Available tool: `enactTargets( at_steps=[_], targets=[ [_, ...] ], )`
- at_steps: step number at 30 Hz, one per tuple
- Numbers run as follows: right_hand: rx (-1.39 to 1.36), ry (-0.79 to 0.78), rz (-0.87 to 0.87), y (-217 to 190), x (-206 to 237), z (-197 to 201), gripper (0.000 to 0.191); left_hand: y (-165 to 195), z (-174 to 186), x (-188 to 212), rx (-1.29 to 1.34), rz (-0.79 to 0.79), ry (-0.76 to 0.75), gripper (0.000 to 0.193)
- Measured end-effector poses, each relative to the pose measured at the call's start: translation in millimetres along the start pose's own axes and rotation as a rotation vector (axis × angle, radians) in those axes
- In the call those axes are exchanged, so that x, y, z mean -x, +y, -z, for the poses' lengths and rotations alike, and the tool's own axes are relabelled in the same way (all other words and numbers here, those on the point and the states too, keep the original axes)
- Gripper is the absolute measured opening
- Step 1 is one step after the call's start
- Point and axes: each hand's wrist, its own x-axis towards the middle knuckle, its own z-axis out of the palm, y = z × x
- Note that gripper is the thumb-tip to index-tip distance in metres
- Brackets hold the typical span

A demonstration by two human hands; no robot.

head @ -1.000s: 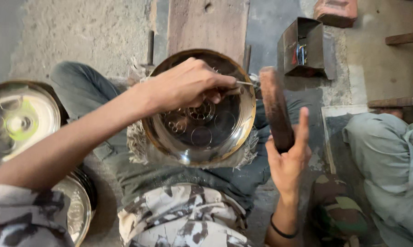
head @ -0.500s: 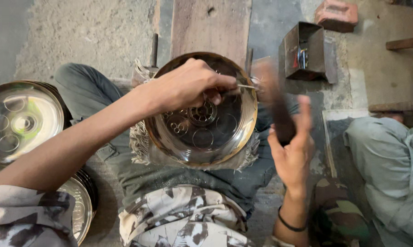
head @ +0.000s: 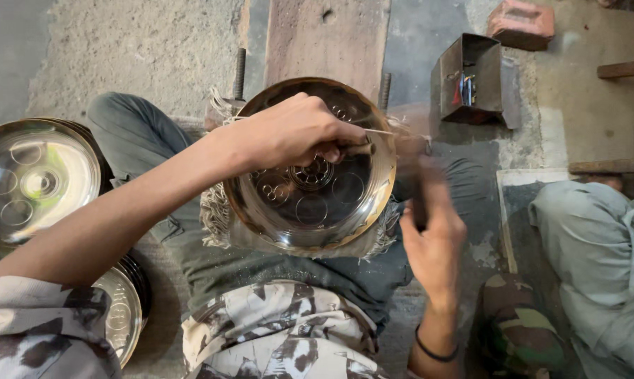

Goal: The person sits on the floor and uses a chisel and wooden mallet to engrave a decorative pattern into a metal plate. They repeatedly strike the chisel to create indentations, adjusting the tool position as the design progresses.

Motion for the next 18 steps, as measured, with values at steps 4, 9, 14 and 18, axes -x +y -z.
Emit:
enactTargets(
  at_steps=[4,9,14,18],
  targets=[
    [-0.062,0.048,0.099,-10.9,-21.9,3.0,0.084,3.4,1.5,6.6,-0.018,-0.024,0.104,0.06],
    [0.107,-0.125,0.336,-19.2,-39.7,17.2,0.081,10.0,-3.6,9.3,-0.031,0.148,0.098,0.065],
    [0.284,-0.229,0.402,-10.6,-54.5,18.9,0.08,15.3,-8.7,18.1,0.041,0.102,0.261,0.075],
    [0.031,-0.03,0.166,-7.4,-64.3,17.0,0.041,17.7,-10.2,26.6,0.075,0.192,0.306,0.048]
  ],
)
